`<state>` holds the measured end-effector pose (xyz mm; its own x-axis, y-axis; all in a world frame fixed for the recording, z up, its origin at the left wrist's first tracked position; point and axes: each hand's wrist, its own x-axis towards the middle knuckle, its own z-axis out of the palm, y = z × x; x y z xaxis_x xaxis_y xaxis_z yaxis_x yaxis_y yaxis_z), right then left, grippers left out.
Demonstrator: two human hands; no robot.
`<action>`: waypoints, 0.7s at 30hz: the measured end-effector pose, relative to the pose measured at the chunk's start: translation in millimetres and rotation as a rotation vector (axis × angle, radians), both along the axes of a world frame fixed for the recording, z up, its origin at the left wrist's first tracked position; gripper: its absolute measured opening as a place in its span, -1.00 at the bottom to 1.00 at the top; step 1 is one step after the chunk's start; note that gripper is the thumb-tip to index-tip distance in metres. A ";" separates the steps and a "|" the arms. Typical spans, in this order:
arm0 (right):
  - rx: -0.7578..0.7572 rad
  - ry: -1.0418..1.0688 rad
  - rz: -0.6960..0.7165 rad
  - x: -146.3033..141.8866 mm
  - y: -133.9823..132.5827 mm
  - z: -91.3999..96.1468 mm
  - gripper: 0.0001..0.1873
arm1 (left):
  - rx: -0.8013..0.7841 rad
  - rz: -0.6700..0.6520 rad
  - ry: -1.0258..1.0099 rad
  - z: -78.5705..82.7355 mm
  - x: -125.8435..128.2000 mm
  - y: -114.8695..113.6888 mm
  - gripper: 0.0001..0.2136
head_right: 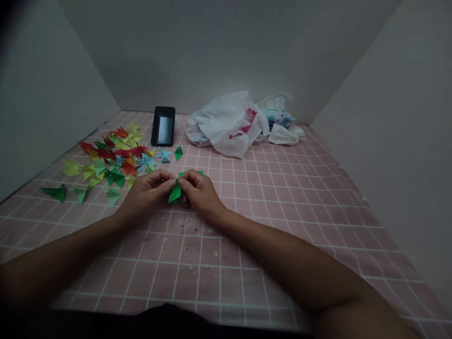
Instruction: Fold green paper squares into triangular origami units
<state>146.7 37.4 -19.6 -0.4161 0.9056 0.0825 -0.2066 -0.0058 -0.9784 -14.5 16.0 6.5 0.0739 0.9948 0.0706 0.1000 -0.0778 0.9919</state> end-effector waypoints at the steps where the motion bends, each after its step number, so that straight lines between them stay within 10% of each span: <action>1: 0.017 -0.027 -0.010 0.1 -0.1 0.3 -0.72 | -0.013 0.001 -0.008 -0.1 0.3 -0.2 -0.77; 21: 0.235 -0.249 -0.079 2.3 -0.3 0.7 -0.77 | -0.160 -0.044 -0.165 -4.6 0.6 -0.4 -0.74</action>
<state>149.0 37.1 -18.9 -0.3793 0.9040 0.1973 0.0477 0.2320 -0.9715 -14.0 15.7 1.9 0.1178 0.9904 -0.0726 -0.0644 0.0806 0.9947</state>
